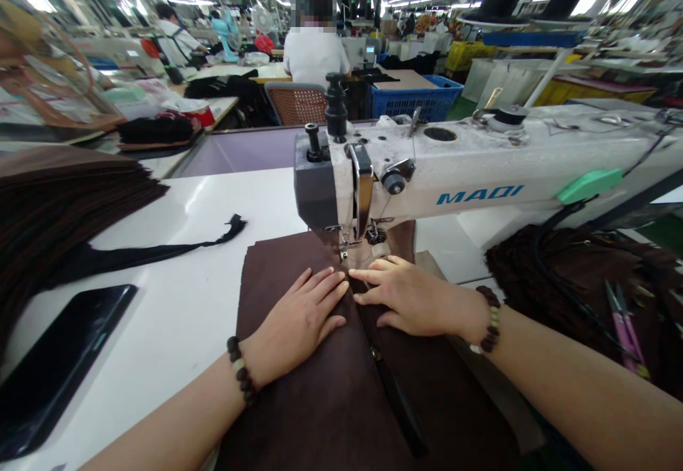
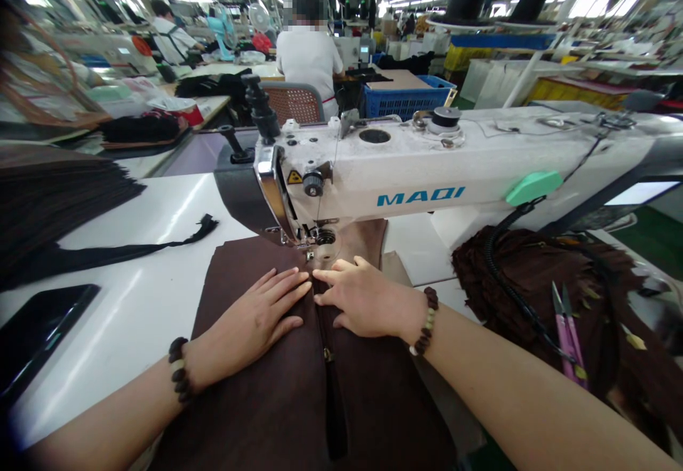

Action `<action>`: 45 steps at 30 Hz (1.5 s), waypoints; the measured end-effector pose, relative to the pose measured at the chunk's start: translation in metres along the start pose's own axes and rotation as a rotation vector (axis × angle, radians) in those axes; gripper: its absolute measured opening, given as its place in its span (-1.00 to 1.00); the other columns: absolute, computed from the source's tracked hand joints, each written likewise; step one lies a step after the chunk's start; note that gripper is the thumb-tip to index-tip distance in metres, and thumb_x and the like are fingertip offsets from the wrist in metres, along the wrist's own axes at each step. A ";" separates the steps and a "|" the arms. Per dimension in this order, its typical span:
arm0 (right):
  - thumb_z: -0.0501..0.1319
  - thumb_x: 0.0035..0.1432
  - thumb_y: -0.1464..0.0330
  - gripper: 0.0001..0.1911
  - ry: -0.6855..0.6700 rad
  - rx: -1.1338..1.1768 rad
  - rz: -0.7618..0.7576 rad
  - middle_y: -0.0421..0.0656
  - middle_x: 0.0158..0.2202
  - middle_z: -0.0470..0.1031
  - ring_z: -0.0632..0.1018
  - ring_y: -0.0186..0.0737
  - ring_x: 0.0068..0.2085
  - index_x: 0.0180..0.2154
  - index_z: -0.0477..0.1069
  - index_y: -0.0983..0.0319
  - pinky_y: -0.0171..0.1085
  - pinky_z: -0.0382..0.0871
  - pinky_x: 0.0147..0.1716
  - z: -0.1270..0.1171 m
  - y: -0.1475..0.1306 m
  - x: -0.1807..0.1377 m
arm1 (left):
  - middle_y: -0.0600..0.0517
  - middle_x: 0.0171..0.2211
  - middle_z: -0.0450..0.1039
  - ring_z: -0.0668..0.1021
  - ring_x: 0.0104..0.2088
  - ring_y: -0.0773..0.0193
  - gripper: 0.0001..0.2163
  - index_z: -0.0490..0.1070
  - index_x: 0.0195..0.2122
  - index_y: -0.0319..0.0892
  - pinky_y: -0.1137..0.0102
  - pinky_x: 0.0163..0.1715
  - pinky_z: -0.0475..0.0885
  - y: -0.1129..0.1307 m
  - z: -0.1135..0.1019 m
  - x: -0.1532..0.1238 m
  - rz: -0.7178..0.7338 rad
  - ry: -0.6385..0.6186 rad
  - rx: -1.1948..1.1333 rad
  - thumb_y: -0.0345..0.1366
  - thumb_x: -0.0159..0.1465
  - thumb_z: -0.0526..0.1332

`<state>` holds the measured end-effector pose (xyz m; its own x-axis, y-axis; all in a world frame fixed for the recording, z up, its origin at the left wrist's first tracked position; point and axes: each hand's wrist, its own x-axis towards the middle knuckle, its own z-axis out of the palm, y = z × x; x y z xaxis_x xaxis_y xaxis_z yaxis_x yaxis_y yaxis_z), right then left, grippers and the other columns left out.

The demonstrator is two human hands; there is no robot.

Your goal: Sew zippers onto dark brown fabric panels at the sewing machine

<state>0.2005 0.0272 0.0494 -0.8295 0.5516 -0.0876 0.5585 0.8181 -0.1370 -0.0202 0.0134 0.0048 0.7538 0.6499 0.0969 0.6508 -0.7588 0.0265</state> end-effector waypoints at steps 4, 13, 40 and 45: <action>0.22 0.05 0.26 -0.62 0.009 0.018 0.018 -0.12 0.16 0.15 0.24 -0.13 0.07 -0.05 0.36 0.15 -0.06 0.12 0.06 0.003 -0.001 -0.002 | -0.11 0.12 0.23 0.23 0.15 0.06 -0.64 0.18 0.11 -0.21 0.00 0.09 0.15 0.001 0.004 -0.003 0.003 0.033 -0.023 -0.22 0.32 -0.01; 0.16 0.11 0.27 -0.63 0.023 0.023 0.045 -0.11 0.17 0.13 0.24 -0.10 0.10 -0.01 0.33 0.12 0.00 0.08 0.07 0.006 0.002 -0.001 | -0.15 0.13 0.20 0.21 0.16 0.03 -0.64 0.18 0.12 -0.23 -0.04 0.09 0.13 -0.005 0.004 0.002 0.001 -0.005 -0.049 -0.25 0.32 -0.01; 0.15 0.13 0.29 -0.65 0.067 0.054 0.098 -0.06 0.04 0.30 0.32 -0.12 0.04 -0.02 0.34 0.11 0.02 0.07 0.07 0.004 0.017 0.012 | -0.16 0.12 0.19 0.19 0.17 0.03 -0.64 0.16 0.12 -0.22 -0.03 0.11 0.08 -0.026 0.001 0.021 -0.003 -0.039 -0.079 -0.26 0.31 0.02; 0.17 0.11 0.29 -0.65 0.080 0.057 0.087 -0.05 0.03 0.31 0.33 -0.12 0.03 -0.03 0.35 0.11 0.00 0.09 0.07 0.006 0.019 0.012 | -0.15 0.13 0.17 0.18 0.17 0.04 -0.63 0.13 0.14 -0.21 -0.03 0.12 0.06 -0.028 0.005 0.019 0.008 -0.017 -0.074 -0.25 0.32 -0.02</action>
<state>0.2012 0.0481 0.0396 -0.7739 0.6329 -0.0224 0.6250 0.7576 -0.1880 -0.0238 0.0472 0.0006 0.7607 0.6441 0.0805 0.6368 -0.7646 0.0995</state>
